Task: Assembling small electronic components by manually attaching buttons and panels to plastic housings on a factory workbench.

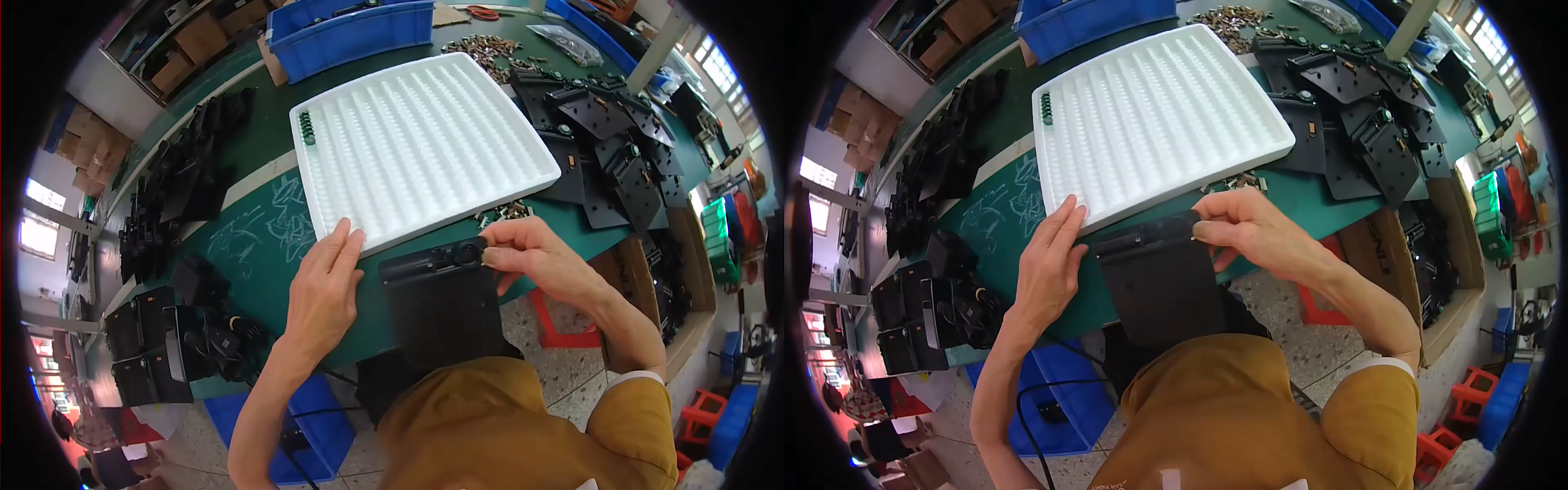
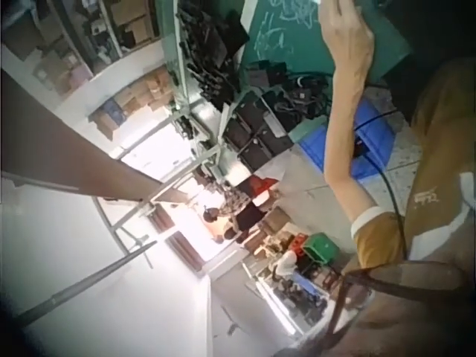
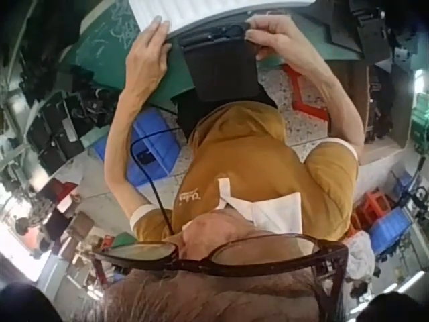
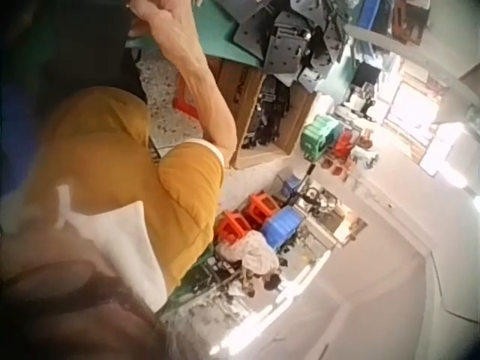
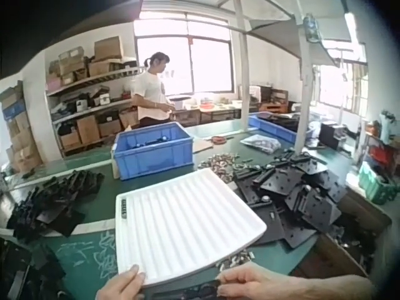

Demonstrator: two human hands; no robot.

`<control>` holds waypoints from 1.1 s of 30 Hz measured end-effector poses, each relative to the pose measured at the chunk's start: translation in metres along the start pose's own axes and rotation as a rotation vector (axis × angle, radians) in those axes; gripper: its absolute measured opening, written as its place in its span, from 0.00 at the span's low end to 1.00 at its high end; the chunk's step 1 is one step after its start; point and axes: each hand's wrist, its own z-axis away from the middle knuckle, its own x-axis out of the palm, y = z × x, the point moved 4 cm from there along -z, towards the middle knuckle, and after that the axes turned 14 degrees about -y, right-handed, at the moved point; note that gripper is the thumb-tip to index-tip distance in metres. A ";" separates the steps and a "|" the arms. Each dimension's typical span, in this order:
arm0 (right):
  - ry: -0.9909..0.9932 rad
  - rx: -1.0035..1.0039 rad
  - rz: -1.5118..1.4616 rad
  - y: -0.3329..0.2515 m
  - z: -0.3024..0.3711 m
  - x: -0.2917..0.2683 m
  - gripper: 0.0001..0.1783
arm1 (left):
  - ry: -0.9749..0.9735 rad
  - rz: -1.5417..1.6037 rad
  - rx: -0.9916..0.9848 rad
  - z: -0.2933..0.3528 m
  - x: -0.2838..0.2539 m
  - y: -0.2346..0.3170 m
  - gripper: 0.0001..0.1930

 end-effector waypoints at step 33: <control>0.120 0.026 0.290 0.013 -0.042 0.019 0.07 | -0.075 -0.054 0.008 0.002 -0.002 0.018 0.16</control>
